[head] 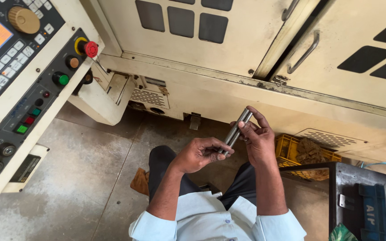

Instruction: The person opens a machine door, places a metal rod inside, and closes the door. They then wipe their hands with a cloth, pick up two metal rods, and inspect them by turning them over in their hands. The person opens the machine door again, holds the rods near the opening, and closes the door while continuing to handle the rods.

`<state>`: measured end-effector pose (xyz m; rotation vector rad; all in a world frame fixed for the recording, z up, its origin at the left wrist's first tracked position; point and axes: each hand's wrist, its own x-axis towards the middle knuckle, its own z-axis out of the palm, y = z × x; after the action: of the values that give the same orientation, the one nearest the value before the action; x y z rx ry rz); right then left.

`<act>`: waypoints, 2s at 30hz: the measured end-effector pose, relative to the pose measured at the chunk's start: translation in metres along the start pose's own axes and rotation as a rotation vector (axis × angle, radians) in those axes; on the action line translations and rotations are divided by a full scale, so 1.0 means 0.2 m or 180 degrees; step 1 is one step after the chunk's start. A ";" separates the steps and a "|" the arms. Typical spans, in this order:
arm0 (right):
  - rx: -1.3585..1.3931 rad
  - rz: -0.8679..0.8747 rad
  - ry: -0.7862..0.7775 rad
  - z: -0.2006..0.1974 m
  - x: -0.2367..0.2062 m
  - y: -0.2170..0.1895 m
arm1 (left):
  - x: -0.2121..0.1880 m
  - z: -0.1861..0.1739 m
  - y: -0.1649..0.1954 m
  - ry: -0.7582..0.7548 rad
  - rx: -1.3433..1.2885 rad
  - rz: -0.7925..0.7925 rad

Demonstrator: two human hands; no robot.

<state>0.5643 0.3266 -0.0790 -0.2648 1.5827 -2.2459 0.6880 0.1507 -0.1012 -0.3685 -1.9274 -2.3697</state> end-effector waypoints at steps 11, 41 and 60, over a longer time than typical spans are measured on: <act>0.0381 0.0155 0.0054 0.05 -0.01 -0.06 | 0.07 0.06 0.01 0.0099 0.0380 0.0178; 0.2084 -0.0026 0.0717 -0.49 0.07 0.04 | 1.70 0.43 0.21 0.2843 0.4343 0.2268; 0.2183 0.0130 0.0529 -0.47 0.04 0.08 | 1.70 0.43 0.20 0.2694 0.5075 0.2382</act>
<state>0.5269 0.3998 -0.1267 0.1455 0.7835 -2.6638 0.3788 0.2594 0.0298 0.0764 -1.9291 -0.0940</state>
